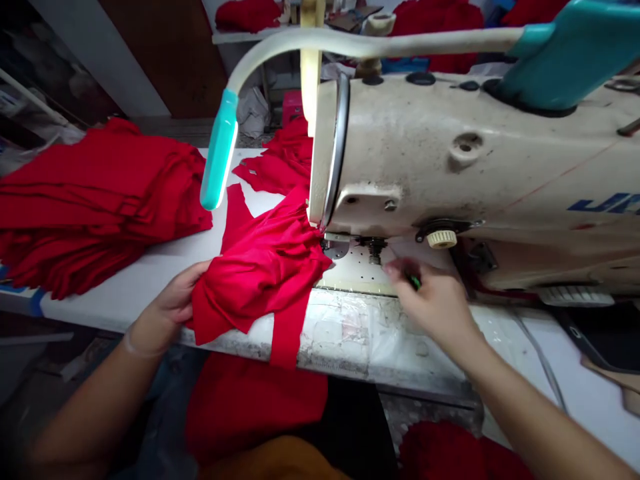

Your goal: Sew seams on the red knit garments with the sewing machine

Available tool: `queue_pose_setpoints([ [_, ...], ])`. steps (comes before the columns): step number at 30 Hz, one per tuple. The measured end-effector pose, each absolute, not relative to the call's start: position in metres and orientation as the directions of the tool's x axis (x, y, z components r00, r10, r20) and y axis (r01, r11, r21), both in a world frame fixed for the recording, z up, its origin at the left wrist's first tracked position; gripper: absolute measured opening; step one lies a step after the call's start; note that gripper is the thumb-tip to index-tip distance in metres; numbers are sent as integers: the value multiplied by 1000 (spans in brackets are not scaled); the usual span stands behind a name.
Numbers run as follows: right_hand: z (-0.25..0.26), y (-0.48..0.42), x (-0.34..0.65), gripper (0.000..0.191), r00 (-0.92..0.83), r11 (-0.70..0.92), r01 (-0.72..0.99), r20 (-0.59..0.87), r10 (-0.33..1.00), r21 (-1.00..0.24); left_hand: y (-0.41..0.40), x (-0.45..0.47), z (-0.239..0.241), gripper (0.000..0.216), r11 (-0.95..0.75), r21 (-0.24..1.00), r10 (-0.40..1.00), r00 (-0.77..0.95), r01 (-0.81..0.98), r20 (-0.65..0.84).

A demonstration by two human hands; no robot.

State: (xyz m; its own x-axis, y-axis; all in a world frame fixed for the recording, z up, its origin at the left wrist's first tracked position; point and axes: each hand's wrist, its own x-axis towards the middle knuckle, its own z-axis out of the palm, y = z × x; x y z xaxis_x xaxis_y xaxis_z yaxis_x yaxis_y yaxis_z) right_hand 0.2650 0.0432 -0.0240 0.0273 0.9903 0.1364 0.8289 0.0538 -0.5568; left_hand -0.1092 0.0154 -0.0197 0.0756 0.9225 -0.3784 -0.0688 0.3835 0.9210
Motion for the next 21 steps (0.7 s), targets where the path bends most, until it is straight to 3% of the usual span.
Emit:
queue_pose_setpoints([
  [3, -19, -2, 244, 41, -108, 71, 656, -1, 994, -751, -2, -102, -21, 38, 499, 849, 864, 173, -175, -472],
  [5, -16, -10, 217, 36, -223, 74, 529, -54, 973, -846, -8, -95, -19, 47, 489, 853, 867, 207, -181, -453],
  [7, -15, -3, 187, 35, -229, 32, 404, -67, 971, -914, -12, -87, -14, 47, 424, 898, 891, 231, -120, -390],
  [9, -15, 10, 163, 42, -259, -99, 248, -165, 952, -964, -16, -82, -9, 42, 336, 941, 911, 265, -28, -318],
  [12, -14, 22, 150, 43, -446, -353, 60, -341, 828, -934, -23, -82, -6, 47, 242, 962, 911, 312, 126, -270],
  [15, -14, 17, 160, 35, -418, -357, 54, -345, 840, -933, -29, -93, -9, 50, 146, 939, 956, 200, 312, -215],
  [21, -14, -5, 176, 26, -247, -100, 309, -182, 952, -946, -37, -102, 0, 75, -114, 811, 990, 130, 574, 47],
])
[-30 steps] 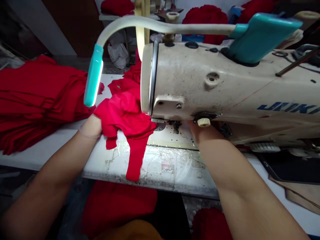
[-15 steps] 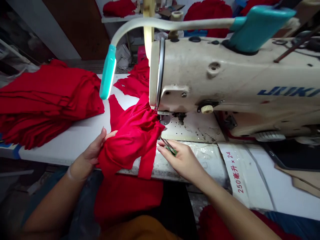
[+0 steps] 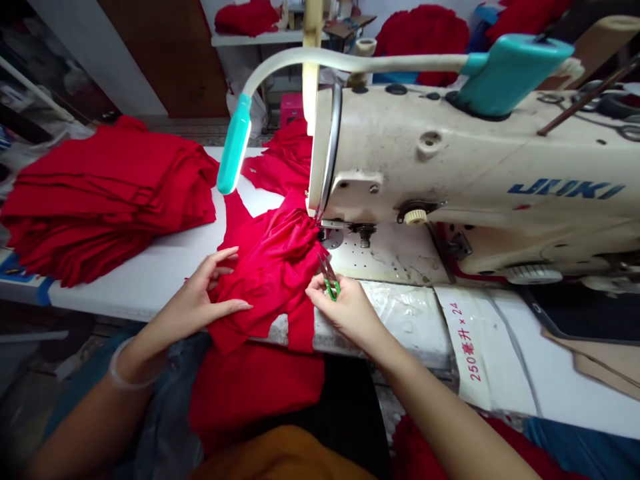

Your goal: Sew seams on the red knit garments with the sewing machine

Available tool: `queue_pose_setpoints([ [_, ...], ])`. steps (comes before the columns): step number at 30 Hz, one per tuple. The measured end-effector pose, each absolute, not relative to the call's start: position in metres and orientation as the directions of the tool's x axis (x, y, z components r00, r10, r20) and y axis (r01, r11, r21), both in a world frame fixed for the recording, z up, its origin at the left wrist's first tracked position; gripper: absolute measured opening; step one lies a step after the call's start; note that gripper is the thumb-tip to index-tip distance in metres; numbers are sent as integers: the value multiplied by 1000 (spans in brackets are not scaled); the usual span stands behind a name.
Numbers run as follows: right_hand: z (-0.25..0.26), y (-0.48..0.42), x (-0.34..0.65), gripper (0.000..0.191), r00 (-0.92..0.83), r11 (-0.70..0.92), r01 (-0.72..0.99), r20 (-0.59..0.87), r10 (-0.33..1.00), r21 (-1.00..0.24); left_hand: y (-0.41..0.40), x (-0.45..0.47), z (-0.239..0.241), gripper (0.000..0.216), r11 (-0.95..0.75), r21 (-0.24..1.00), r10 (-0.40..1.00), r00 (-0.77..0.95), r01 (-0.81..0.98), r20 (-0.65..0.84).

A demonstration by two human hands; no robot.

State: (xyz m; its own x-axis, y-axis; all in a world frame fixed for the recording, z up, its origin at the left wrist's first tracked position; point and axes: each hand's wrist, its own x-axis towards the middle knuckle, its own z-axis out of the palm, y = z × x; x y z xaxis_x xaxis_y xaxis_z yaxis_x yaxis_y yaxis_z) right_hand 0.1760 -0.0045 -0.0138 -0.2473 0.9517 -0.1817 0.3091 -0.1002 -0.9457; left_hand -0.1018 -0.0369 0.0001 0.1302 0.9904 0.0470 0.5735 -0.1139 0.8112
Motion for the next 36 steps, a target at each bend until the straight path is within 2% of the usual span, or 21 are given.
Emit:
queue_pose_setpoints([
  [2, -14, -7, 171, 27, -218, -23, 311, -95, 971, -950, -35, -94, 14, 57, -245, 751, 969, 178, 613, 171],
  [4, -17, -6, 165, 31, -195, 9, 309, -54, 979, -951, -29, -85, 26, 41, -344, 694, 938, 263, 633, 225],
  [7, -25, -1, 157, 38, -229, 6, 356, -81, 970, -935, -17, -75, 31, 29, -365, 659, 920, 364, 658, 146],
  [10, -33, 4, 156, 33, -325, 44, 380, -89, 941, -924, -7, -76, 20, 17, -311, 637, 928, 370, 705, 44],
  [12, -33, 6, 158, 30, -304, 93, 347, -18, 952, -933, -3, -89, 10, 19, -234, 612, 965, 257, 755, 51],
  [15, -30, 7, 168, 35, -230, 246, 387, 166, 959, -888, 3, -121, 4, 16, -34, 642, 969, -132, 766, 208],
  [17, -31, 7, 176, 31, -284, 419, 481, 315, 906, -770, 5, -140, 6, 14, 40, 658, 882, -336, 752, 330],
  [18, -32, 6, 179, 29, -341, 508, 521, 378, 861, -686, 5, -146, 8, 15, 33, 637, 842, -365, 770, 397],
  [20, -36, 5, 182, 37, -465, 647, 577, 451, 762, -498, 3, -145, 14, 22, -64, 541, 799, -281, 839, 532],
  [22, -38, 6, 179, 53, -576, 727, 610, 453, 680, -316, 1, -131, 20, 27, -255, 416, 790, -60, 873, 610],
  [24, -37, 10, 169, 63, -663, 767, 622, 417, 622, -157, 3, -113, 23, 28, -466, 327, 789, 218, 822, 575],
  [26, -34, 16, 156, 63, -737, 790, 613, 339, 584, -29, 12, -102, 21, 34, -586, 319, 781, 414, 745, 468],
  [29, -28, 21, 145, 47, -815, 811, 576, 156, 558, 105, 29, -108, 11, 31, -551, 369, 830, 449, 748, 331],
  [31, -25, 17, 149, 35, -828, 819, 560, 65, 557, 126, 33, -121, 4, 31, -489, 417, 872, 425, 766, 242],
  [33, -23, 8, 158, 30, -829, 822, 558, 44, 557, 113, 30, -128, -2, 41, -447, 465, 892, 418, 764, 172],
  [36, -18, -5, 169, 27, -829, 824, 556, 140, 541, 110, 20, -121, -4, 46, -392, 505, 917, 368, 769, 152],
])
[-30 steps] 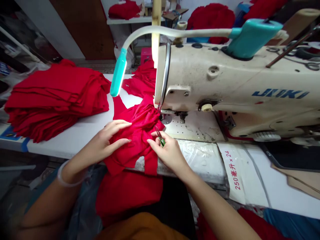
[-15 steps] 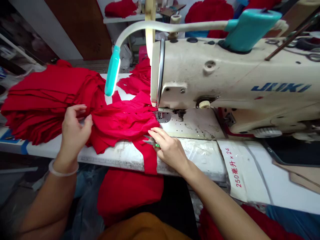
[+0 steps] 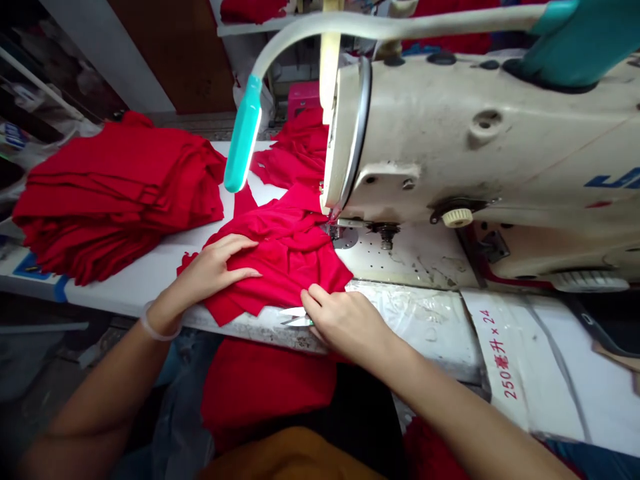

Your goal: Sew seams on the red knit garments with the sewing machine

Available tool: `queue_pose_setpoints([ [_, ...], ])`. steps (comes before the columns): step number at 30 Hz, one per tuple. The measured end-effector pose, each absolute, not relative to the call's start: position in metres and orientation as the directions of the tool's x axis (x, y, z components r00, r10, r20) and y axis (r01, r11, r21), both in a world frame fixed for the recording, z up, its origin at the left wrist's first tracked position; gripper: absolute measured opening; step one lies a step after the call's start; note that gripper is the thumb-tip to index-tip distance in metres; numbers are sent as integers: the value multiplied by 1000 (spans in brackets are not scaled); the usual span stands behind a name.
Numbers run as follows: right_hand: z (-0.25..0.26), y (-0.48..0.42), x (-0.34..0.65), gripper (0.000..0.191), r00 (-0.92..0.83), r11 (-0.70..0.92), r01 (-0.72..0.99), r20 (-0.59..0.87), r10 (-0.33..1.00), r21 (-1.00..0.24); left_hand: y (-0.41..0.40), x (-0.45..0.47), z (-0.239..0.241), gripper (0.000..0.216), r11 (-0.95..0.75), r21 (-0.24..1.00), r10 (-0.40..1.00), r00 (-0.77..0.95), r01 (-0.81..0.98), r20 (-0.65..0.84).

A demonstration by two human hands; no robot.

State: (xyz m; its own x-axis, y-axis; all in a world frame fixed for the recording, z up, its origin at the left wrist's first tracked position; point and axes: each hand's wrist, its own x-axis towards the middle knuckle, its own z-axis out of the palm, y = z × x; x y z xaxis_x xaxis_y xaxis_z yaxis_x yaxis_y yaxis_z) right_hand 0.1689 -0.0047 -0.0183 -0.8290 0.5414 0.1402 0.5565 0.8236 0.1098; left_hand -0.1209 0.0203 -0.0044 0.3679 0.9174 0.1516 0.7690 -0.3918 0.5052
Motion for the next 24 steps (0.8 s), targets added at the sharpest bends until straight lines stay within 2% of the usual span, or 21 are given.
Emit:
queue_pose_setpoints([
  [3, -14, -7, 162, 32, -814, 824, 549, 314, 489, 140, 17, -97, -7, 48, -368, 503, 930, 305, 783, 205],
  [5, -15, -2, 152, 38, -811, 831, 533, 376, 448, 161, 21, -84, -12, 36, -362, 492, 932, 290, 792, 219],
  [7, -17, 4, 143, 40, -829, 833, 523, 335, 447, 181, 28, -79, -19, 17, -343, 558, 939, 276, 755, 205],
  [8, -19, 7, 140, 41, -842, 834, 519, 279, 462, 186, 31, -80, -21, 12, -313, 635, 950, 248, 706, 192],
  [10, -24, 9, 139, 44, -859, 841, 510, 149, 490, 180, 35, -88, -20, 15, -196, 834, 980, 131, 516, 149],
  [12, -27, 6, 142, 47, -866, 850, 499, 73, 494, 168, 37, -100, -12, 24, -54, 969, 998, -22, 240, 61],
  [14, -30, 1, 146, 49, -873, 855, 488, 75, 483, 176, 36, -110, -1, 33, 28, 1000, 992, -123, -5, -29],
  [16, -33, -4, 149, 50, -875, 854, 483, 130, 466, 192, 32, -115, 10, 38, 41, 992, 987, -150, -121, -59],
  [20, -35, -8, 149, 44, -822, 849, 517, 340, 457, 109, 17, -109, 19, 32, -65, 995, 988, -144, -77, 53],
  [22, -34, -8, 147, 31, -709, 803, 596, 483, 514, 21, 6, -104, 19, 26, -123, 992, 983, -137, 1, 122],
  [24, -31, -7, 143, 34, -573, 718, 696, 577, 582, -32, -4, -101, 18, 22, -155, 984, 980, -112, 86, 164],
])
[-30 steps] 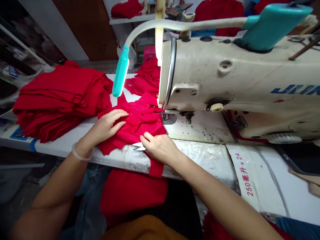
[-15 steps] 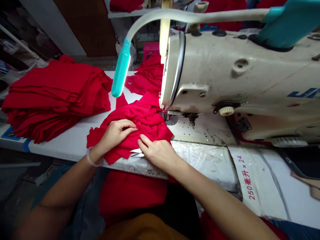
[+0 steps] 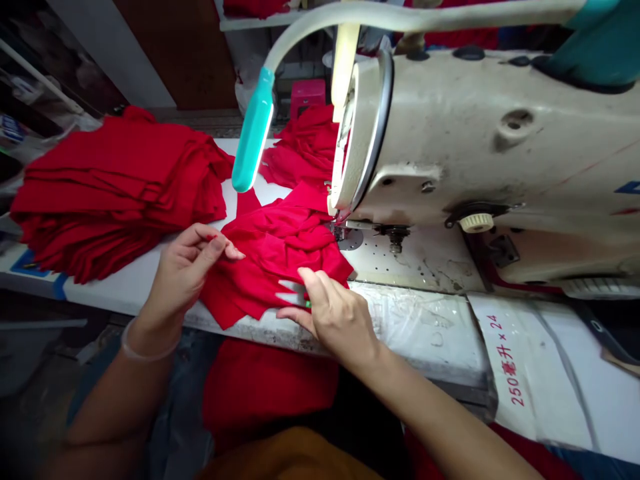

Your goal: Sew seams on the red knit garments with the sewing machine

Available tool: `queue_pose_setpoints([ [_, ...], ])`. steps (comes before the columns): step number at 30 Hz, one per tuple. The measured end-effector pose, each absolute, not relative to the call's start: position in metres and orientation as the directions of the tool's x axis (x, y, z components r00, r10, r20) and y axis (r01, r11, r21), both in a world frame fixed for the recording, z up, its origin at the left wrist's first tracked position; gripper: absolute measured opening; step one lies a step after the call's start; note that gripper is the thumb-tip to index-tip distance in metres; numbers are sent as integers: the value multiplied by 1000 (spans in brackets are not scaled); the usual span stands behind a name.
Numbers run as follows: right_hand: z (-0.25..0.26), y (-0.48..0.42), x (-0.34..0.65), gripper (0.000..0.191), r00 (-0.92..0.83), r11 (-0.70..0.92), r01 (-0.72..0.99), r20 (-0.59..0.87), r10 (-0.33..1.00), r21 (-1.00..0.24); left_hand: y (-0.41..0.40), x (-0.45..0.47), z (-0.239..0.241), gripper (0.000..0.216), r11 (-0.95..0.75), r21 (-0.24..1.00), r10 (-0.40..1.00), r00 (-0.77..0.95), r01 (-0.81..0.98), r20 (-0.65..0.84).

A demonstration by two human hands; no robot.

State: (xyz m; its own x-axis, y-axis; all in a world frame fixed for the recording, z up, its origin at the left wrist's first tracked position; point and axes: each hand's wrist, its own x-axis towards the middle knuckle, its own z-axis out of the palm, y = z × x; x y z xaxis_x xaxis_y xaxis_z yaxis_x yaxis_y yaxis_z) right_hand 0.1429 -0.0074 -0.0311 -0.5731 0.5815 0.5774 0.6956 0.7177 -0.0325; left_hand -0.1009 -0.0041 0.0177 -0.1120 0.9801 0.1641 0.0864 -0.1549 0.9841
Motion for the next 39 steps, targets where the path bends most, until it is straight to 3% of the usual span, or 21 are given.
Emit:
queue_pose_setpoints([
  [2, -27, -6, 136, 39, -512, 642, 766, 592, 623, -13, -14, -98, 17, 19, -177, 972, 978, -83, 157, 192],
  [6, -21, -1, 119, 27, -549, 627, 777, 536, 642, 45, -29, -92, 17, 16, -213, 944, 971, -57, 253, 234],
  [12, -22, 10, 101, 28, -568, 663, 746, 456, 685, -67, -44, -87, 13, 8, -289, 915, 957, 53, 282, 286],
  [17, -27, 14, 98, 32, -559, 650, 757, 443, 700, -73, -49, -89, 7, 7, -359, 873, 933, 136, 331, 332],
  [22, -31, 17, 99, 31, -580, 669, 743, 459, 673, -41, -52, -88, 7, 11, -364, 889, 931, 91, 278, 353],
  [25, -27, 16, 114, 24, -539, 680, 725, 523, 660, -111, -62, -97, 12, 9, -284, 934, 958, 103, 215, 267],
  [27, -22, 13, 135, 24, -477, 679, 707, 574, 665, -200, -71, -113, 16, 8, -205, 950, 979, 37, 235, 202],
  [29, -17, 7, 160, 28, -427, 660, 701, 581, 692, -270, -79, -133, 20, 8, -132, 929, 962, -183, 347, 204],
  [31, -17, 0, 181, 31, -455, 665, 687, 539, 709, -294, -80, -152, 22, 10, -62, 814, 850, -397, 577, 346],
  [32, -19, -3, 188, 33, -497, 683, 672, 510, 702, -287, -79, -157, 23, 23, -39, 705, 780, -419, 708, 464],
  [34, -26, -7, 192, 40, -590, 726, 645, 449, 671, -237, -71, -156, 22, 49, -93, 459, 718, -260, 884, 646],
  [35, -30, -7, 190, 42, -630, 742, 638, 414, 657, -207, -66, -149, 19, 56, -182, 374, 750, -118, 909, 651],
  [37, -35, -5, 185, 36, -689, 761, 627, 339, 641, -166, -54, -128, 10, 62, -397, 346, 852, 202, 850, 483],
  [39, -33, 1, 180, 26, -724, 782, 584, 298, 622, -217, -41, -106, -1, 70, -491, 390, 871, 428, 779, 242],
])
